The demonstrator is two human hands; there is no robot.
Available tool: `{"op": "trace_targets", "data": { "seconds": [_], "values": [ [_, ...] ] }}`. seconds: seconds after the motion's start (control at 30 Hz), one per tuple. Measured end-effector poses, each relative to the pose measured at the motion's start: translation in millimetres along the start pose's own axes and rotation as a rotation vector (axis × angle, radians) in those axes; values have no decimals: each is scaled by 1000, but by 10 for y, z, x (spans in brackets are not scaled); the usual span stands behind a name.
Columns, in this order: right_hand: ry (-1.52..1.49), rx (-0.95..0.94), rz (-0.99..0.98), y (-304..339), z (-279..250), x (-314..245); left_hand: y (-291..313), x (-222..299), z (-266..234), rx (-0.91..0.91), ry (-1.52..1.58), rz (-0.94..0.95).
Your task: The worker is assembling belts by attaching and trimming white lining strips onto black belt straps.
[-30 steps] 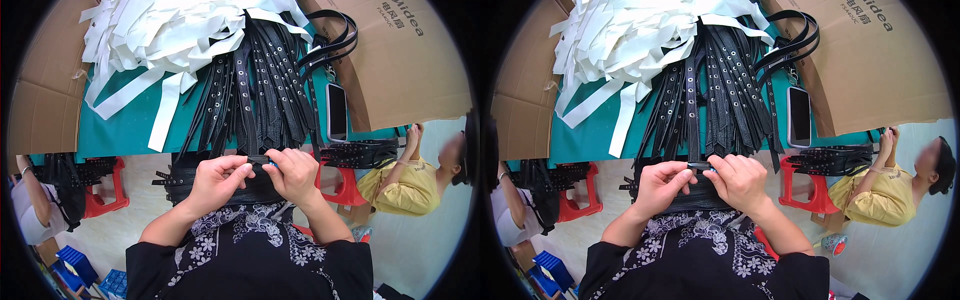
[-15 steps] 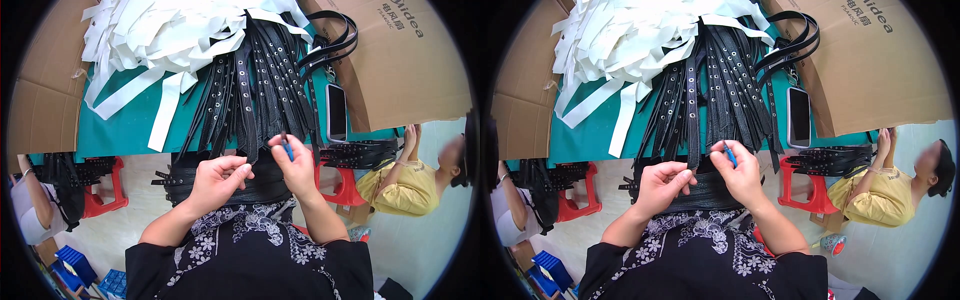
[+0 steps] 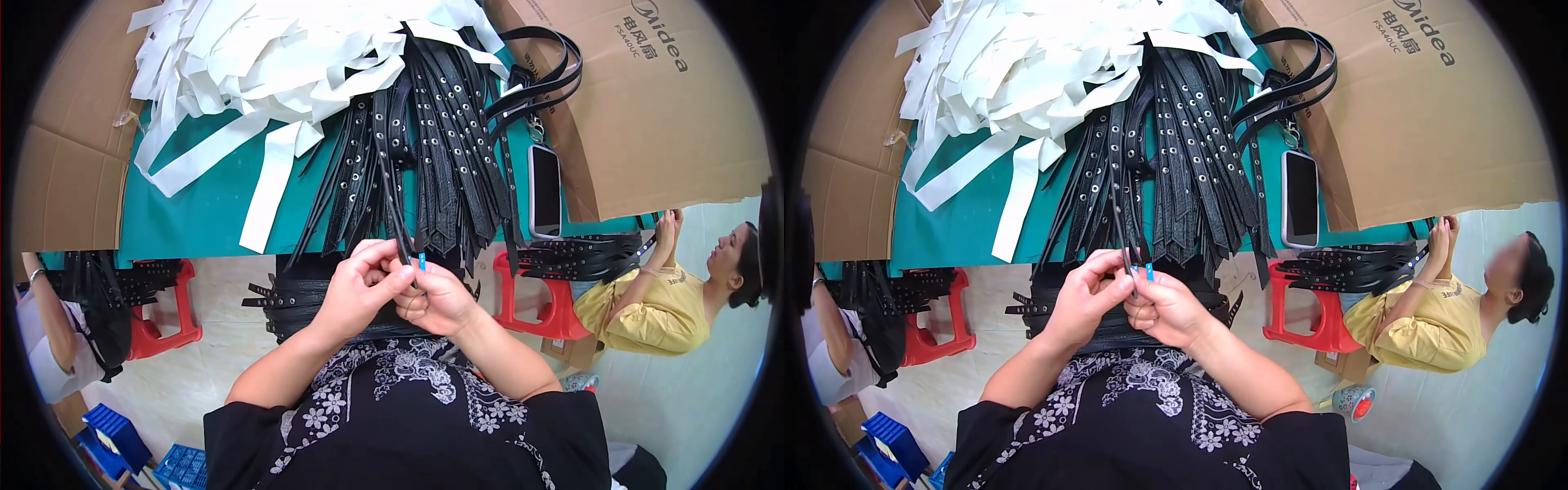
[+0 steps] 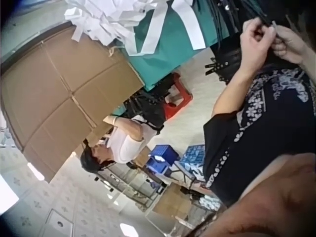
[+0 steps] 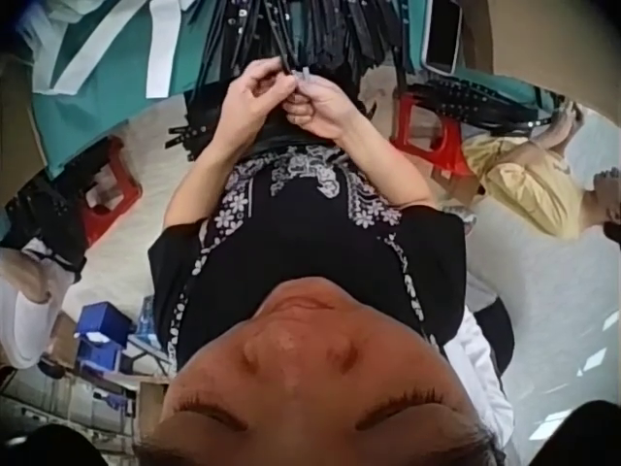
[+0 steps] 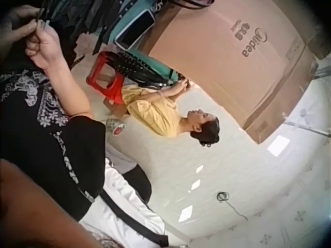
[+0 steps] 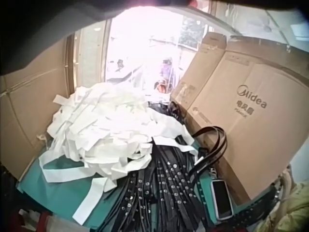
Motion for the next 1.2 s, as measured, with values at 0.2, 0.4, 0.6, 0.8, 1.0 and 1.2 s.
{"op": "trace_targets", "data": {
  "seconds": [0.2,0.4,0.6,0.8,1.0,1.2],
  "values": [
    [593,303,-193,111,-4,-22,14,2,-58,100,-227,31],
    [2008,446,-512,346,393,-564,152,98,-120,131,-150,75],
    [2574,155,-411,207,863,-769,281,364,-45,84,32,-60],
    [2514,-2,-433,147,936,-692,382,439,-21,30,11,-91],
    [2557,-103,-425,91,971,-667,424,460,-43,-11,-25,-142],
    [2601,-191,-321,40,1010,-676,424,434,-63,-55,22,-163]
  ]
}}
Point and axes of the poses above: each hand's wrist, its own y-axis away from the middle knuckle, its own z-axis out of the palm, x = y × z, the point moved 5 cm from there along -y, towards the middle knuckle, and after that the axes turned 13 degrees about -x, right-handed, at the moved point
